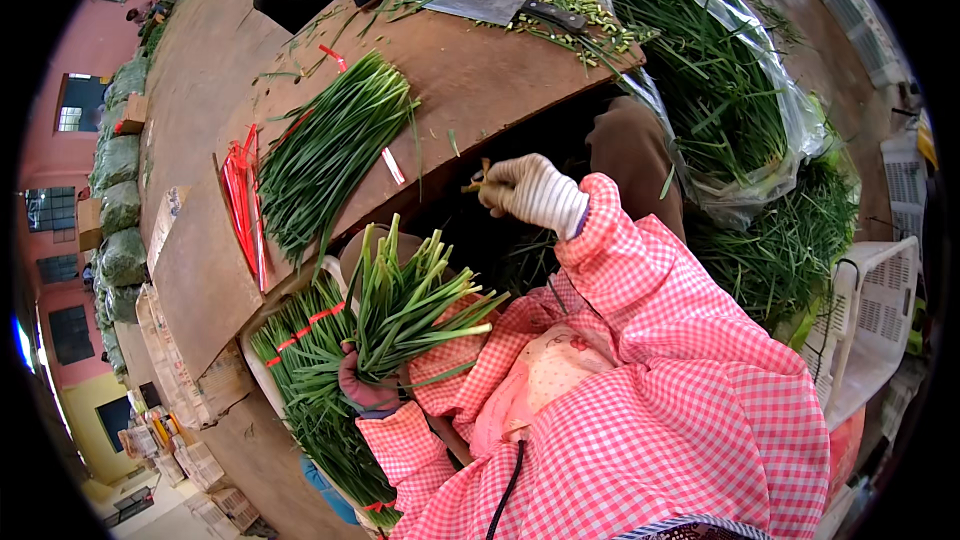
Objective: The person gathers green onions, aligns them into bunches, and ties them with red rubber bands. They place the finished bundles into a white tray and continue processing additional bunches from a large pile on the table.
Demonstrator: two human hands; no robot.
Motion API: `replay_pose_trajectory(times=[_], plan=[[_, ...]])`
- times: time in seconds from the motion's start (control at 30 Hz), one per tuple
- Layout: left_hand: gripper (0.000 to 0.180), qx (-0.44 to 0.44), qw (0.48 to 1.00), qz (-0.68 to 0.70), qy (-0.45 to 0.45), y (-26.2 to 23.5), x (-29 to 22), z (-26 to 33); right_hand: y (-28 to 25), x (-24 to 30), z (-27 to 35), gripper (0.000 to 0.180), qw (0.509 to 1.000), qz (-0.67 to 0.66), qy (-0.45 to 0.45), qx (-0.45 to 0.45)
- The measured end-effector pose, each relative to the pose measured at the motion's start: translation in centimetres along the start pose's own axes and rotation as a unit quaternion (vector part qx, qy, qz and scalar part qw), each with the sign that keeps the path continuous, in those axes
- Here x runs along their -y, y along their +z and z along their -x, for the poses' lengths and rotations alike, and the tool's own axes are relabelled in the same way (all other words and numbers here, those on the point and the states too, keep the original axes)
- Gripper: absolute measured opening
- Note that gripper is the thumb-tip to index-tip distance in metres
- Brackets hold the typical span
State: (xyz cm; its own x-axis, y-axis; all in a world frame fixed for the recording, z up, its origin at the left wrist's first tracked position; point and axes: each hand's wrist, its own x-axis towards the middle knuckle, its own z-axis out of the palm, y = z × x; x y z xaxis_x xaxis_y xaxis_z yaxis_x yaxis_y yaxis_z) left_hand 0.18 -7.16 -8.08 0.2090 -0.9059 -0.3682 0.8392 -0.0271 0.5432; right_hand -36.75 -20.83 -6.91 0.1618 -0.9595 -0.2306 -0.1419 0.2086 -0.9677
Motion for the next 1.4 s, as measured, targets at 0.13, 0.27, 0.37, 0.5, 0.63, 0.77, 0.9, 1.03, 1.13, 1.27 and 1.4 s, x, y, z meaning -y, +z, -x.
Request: replay_pose_trajectory(times=[0.13, 0.27, 0.37, 0.5, 0.63, 0.77, 0.9, 1.03, 1.13, 1.27, 1.4], plan=[[0.03, 0.012, 1.0, -0.014, -0.003, -0.3, 0.7, -0.9, 4.7, -1.3, 1.4, 0.06, 0.978, 0.082, -0.165, 0.094], [0.028, 0.035, 0.998, -0.043, 0.009, 1.2, 1.0, -0.8, 6.0, 4.5, 2.9, 0.038, 0.967, 0.045, 0.046, 0.246], [0.026, 0.051, 0.998, -0.008, -0.02, 2.7, 1.1, -1.3, 5.6, -0.3, 2.4, 0.024, 0.981, -0.009, -0.152, 0.12], [0.026, -0.018, 1.0, -0.011, -0.002, 2.8, 0.2, -0.9, 1.8, 0.5, 3.5, 0.023, 0.989, 0.026, -0.1, 0.103], [0.027, -0.026, 0.999, -0.034, -0.001, 2.8, 0.4, -1.1, -2.1, 0.8, 3.3, 0.022, 0.999, 0.016, -0.036, 0.021], [0.027, -0.042, 0.998, -0.05, 0.017, 4.9, 1.3, -0.6, -1.1, 5.1, 1.7, 0.03, 0.991, 0.085, -0.101, 0.035], [0.026, -0.035, 0.997, -0.066, 0.001, 4.8, 0.5, -0.8, 2.6, 8.1, -1.0, 0.034, 0.972, 0.139, -0.125, 0.146], [0.025, -0.003, 0.997, -0.076, 0.008, 4.0, 0.3, -1.7, 3.4, 8.7, -1.5, 0.024, 0.974, 0.04, -0.054, 0.216], [0.026, 0.034, 0.998, -0.048, -0.011, 4.2, 0.4, -1.3, 3.4, 7.5, -1.0, 0.023, 0.977, 0.034, -0.084, 0.195], [0.027, 0.041, 0.998, -0.038, -0.02, 3.8, -0.2, -1.1, 1.3, 5.6, 0.2, 0.019, 0.986, 0.031, -0.121, 0.111], [0.03, 0.045, 0.998, -0.035, -0.013, 3.5, -0.4, -1.0, -5.0, 3.6, 1.3, 0.016, 0.981, 0.055, -0.175, -0.07]])
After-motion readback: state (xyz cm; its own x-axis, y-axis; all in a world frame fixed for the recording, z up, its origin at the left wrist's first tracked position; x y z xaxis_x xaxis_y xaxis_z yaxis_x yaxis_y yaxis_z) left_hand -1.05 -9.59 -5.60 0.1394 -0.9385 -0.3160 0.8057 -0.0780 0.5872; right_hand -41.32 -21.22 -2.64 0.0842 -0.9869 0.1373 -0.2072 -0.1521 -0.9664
